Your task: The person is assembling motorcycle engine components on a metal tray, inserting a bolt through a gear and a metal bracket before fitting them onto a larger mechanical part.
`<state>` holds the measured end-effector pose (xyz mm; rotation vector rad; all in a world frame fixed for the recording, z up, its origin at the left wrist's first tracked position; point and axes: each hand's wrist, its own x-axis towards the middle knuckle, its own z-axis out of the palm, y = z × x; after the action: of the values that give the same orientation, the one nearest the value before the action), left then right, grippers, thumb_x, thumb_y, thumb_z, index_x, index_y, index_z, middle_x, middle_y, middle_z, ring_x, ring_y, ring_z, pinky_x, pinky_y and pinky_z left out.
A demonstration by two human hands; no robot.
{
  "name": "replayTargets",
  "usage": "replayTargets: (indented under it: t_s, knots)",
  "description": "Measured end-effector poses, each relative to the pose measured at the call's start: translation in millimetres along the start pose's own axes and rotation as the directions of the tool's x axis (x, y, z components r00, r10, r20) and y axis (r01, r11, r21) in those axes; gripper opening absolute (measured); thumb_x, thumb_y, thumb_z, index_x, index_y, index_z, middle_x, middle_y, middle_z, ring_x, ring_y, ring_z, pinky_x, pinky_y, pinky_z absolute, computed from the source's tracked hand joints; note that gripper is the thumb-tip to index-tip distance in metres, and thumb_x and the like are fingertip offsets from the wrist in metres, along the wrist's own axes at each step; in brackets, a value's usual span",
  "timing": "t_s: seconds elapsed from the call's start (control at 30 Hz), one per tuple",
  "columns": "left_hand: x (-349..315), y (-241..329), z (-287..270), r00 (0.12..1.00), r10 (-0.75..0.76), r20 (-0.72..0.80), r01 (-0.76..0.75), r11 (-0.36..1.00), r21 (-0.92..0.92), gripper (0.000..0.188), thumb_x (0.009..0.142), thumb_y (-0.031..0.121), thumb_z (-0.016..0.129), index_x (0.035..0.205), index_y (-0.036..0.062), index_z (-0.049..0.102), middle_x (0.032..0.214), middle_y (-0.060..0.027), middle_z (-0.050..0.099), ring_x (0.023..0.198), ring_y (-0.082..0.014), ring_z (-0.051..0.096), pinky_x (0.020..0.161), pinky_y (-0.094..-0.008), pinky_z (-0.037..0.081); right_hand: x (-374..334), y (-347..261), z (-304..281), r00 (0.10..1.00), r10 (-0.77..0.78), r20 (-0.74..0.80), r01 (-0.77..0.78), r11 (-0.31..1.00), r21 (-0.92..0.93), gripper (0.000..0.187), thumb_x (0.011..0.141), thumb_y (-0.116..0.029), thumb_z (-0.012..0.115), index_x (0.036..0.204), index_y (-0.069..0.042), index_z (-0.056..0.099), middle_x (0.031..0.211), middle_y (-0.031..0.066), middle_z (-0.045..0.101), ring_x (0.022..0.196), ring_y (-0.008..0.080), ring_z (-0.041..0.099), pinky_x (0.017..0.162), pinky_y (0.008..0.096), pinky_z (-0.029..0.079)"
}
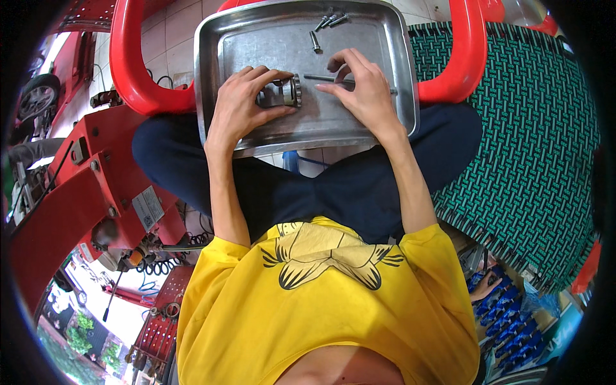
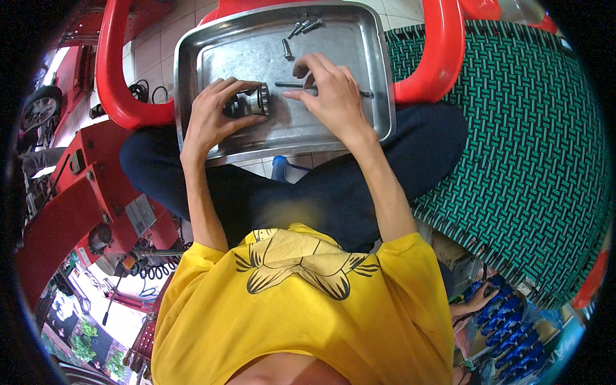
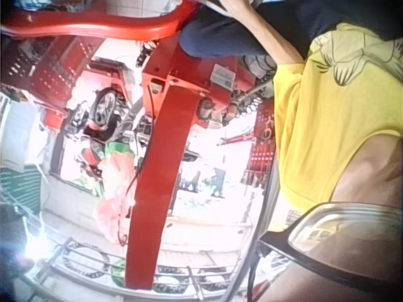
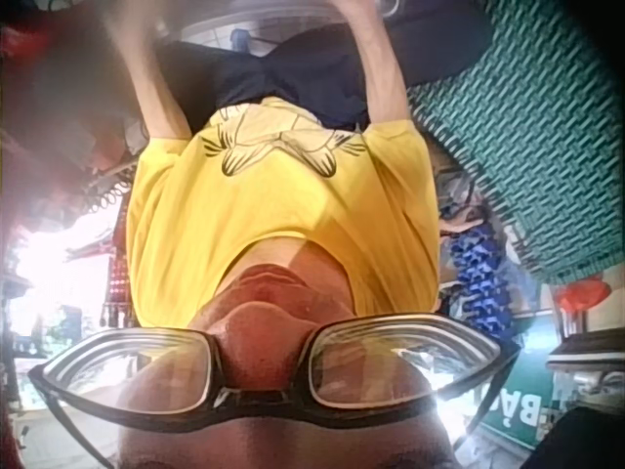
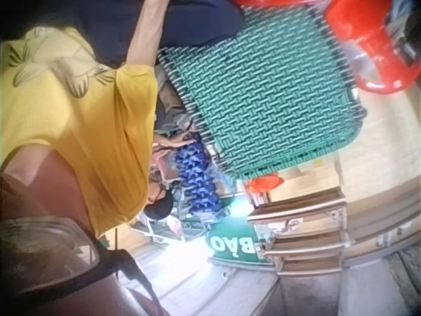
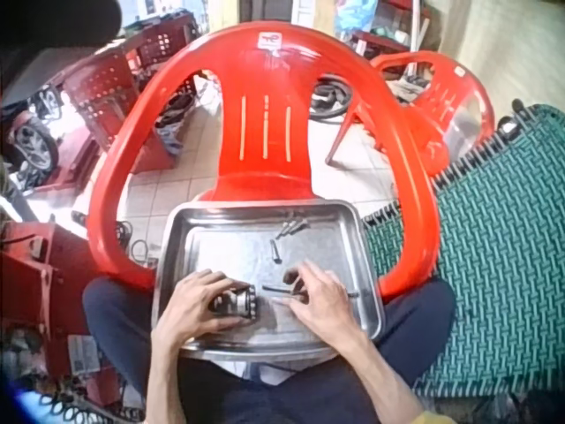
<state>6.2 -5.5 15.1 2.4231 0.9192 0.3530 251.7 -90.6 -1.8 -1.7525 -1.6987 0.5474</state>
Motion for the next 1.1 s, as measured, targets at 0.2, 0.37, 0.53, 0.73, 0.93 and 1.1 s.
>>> replayTargets:
  t_s: [0.2,0.37,0.53,0.73,0.93,1.1]
  knots:
    - [-2,-3,3,0.997,0.031,-0.063,-0.027,0.998,0.065,0.060,0.071,0.038,0.091,0.125,0.0163,0.076,0.108,-0.0044,0.073,0.102,-0.0244,0.066,0.099,-0.0405,0.047,0,-10,2,0.996,-0.094,0.005,0.095,0.991,-0.092,0.033,0.091,-0.031,0.078,0.114,-0.010,0.069,0.111,0.0076,0.067,0.099,0.0284,0.067,0.092,0.0406,0.046]
    - [1,0,4,0.956,0.064,-0.286,-0.024,0.990,0.140,0.061,0.069,0.040,0.094,0.123,0.0163,0.077,0.110,-0.0019,0.074,0.106,-0.0230,0.064,0.102,-0.0398,0.043,1,-6,-1,0.998,-0.059,-0.030,0.056,0.995,-0.087,0.028,0.093,-0.028,0.076,0.114,-0.010,0.070,0.109,0.0077,0.066,0.097,0.0284,0.066,0.090,0.0398,0.046]
    - [1,-2,3,0.890,0.050,-0.452,0.007,0.992,0.124,0.056,0.072,0.037,0.094,0.121,0.0158,0.077,0.114,-0.0033,0.073,0.109,-0.0251,0.063,0.101,-0.0420,0.045,2,-11,-4,0.997,-0.056,-0.051,0.052,0.996,-0.076,0.026,0.093,-0.025,0.076,0.114,-0.010,0.070,0.107,0.0068,0.066,0.091,0.0262,0.067,0.089,0.0397,0.046]
    - [1,-1,5,0.886,-0.031,-0.462,0.108,0.984,0.140,0.063,0.077,0.031,0.091,0.132,0.0133,0.067,0.128,-0.0083,0.064,0.119,-0.0305,0.057,0.104,-0.0449,0.044,3,-14,-6,0.998,-0.039,-0.045,0.037,0.998,-0.057,0.024,0.093,-0.020,0.076,0.113,-0.010,0.070,0.104,0.0068,0.065,0.085,0.0241,0.068,0.088,0.0391,0.046]
    - [0,-7,8,0.870,-0.134,-0.475,0.191,0.979,0.074,0.072,0.079,0.024,0.088,0.142,0.0097,0.056,0.132,-0.0125,0.060,0.120,-0.0338,0.055,0.103,-0.0445,0.043,2,-15,-9,0.999,-0.032,-0.014,0.031,0.995,-0.100,0.024,0.092,-0.018,0.076,0.112,-0.008,0.070,0.106,0.0064,0.066,0.090,0.0226,0.069,0.087,0.0369,0.046]
    - [1,-6,3,0.900,-0.168,-0.402,0.190,0.982,0.015,0.061,0.081,0.024,0.088,0.134,0.0078,0.060,0.116,-0.0117,0.064,0.112,-0.0306,0.058,0.096,-0.0443,0.046,0,-19,-37,0.973,-0.032,0.228,0.061,0.991,-0.122,0.032,0.093,-0.023,0.076,0.119,-0.007,0.067,0.112,0.0128,0.062,0.105,0.0334,0.065,0.096,0.0456,0.049]
